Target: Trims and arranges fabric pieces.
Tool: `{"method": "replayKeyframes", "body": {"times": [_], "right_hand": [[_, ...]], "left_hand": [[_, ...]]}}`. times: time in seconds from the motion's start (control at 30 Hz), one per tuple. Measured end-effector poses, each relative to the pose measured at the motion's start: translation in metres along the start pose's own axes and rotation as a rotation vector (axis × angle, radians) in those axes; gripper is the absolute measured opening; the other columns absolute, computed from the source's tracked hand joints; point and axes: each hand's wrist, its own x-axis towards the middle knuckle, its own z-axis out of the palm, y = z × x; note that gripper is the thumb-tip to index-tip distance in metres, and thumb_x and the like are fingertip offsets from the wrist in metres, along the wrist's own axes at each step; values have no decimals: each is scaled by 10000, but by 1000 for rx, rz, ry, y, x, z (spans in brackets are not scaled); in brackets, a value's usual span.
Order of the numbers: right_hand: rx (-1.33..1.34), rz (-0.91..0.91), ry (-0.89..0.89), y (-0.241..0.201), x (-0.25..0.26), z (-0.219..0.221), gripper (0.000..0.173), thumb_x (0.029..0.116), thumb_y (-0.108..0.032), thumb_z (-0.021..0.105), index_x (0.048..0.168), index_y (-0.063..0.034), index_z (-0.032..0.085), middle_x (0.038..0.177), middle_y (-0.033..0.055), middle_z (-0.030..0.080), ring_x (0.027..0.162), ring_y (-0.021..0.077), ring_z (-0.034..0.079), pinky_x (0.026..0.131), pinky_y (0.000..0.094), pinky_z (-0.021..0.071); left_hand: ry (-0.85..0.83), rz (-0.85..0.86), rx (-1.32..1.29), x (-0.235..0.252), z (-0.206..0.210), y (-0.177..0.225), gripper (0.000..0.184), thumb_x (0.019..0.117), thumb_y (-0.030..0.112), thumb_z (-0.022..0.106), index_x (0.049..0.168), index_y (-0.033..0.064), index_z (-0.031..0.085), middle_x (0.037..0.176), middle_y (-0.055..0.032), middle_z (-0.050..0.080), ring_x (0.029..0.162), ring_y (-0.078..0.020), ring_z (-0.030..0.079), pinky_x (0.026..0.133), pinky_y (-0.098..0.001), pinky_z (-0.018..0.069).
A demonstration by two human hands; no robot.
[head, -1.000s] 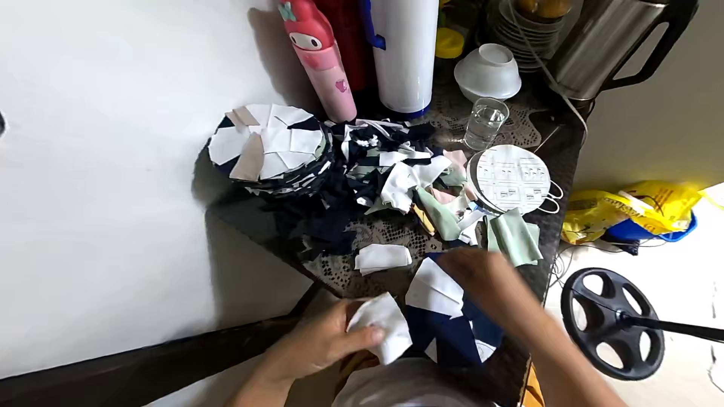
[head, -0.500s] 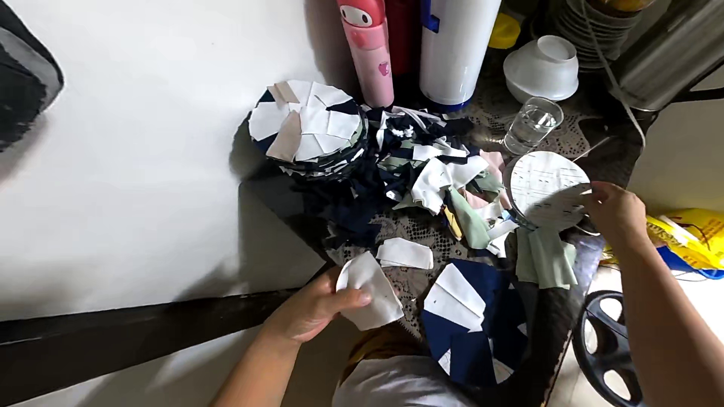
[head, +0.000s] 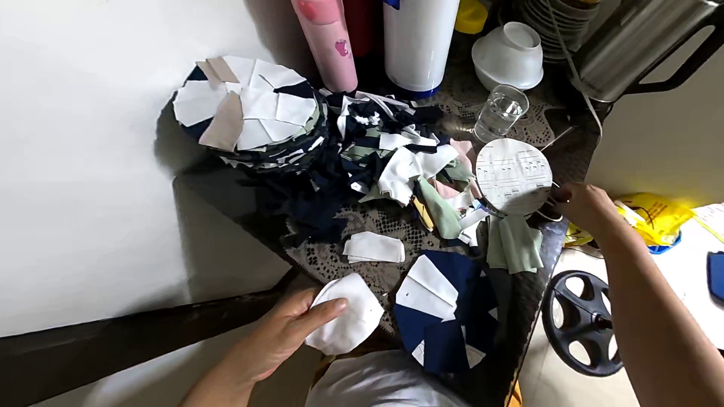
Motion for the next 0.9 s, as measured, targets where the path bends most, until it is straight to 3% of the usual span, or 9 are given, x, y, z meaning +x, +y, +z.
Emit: {"method": "replayKeyframes", "body": {"times": [0.07,0.17,0.27,0.4,0.5,0.6,0.63,0.73,0.9], "right_hand": [[-38,-33,-3,1,3,5,255,893,-46,740,1117,67,693,1124,334,658,1081,553,617,869,764,452],[-106,-48,10,0,5,4,241,897,-82,744,1107,32,705,1119,310,677,1111,544,608,918,762,418],[-205,-105,9,0,5,1,241,907,-127,740,1110,-1,721,1125,276,694,1163,509,597,964,728,399],[-271,-133,9,0,2,-6,195,907,-123,727,1033,27,721,1069,279,698,1117,500,623,926,696,446],[-263,-56,-16,-2,-5,-15,205,939,-93,680,1110,19,681,1006,317,686,989,545,655,789,735,477],[-251,-86,68,-4,-13,-26,259,954,-67,653,1209,-36,688,1028,324,694,961,579,657,746,772,464],[-260,-125,125,-3,-16,-30,226,955,-78,656,1169,-20,703,1039,321,695,967,579,656,750,779,463],[-288,-190,232,-8,-28,-48,235,951,-107,695,1100,76,694,1096,363,656,1082,603,596,886,785,414],[-372,-175,393,8,-35,-62,331,915,-86,721,1121,157,631,1142,452,575,1159,677,497,903,829,348]], "left_hand": [[-49,-19,72,10,2,7,154,972,200,571,1007,175,719,924,79,763,841,-29,723,784,-229,608],[-89,-67,100,30,4,15,256,1009,208,533,1181,77,669,1111,-2,747,988,-94,716,894,-293,594],[-66,-46,79,43,9,21,254,1017,178,515,1192,71,666,1078,9,746,949,-79,718,862,-274,602],[-41,-15,36,56,9,20,273,1034,161,489,1228,58,653,1123,-14,740,983,-94,716,877,-281,601],[-34,1,40,53,15,24,208,1036,121,493,1134,92,674,1012,46,743,924,-39,709,850,-236,595],[-53,29,67,45,16,29,178,1029,106,505,1010,140,679,884,103,727,838,10,694,797,-198,587],[-68,41,70,43,15,30,176,1027,110,508,998,146,678,876,102,727,830,7,695,791,-199,588],[-98,64,47,35,12,32,187,1021,120,514,984,164,692,875,107,738,824,0,704,782,-205,598],[-101,-44,-138,28,16,37,224,1044,92,452,1043,118,674,923,39,756,846,-58,730,786,-246,621]]}}
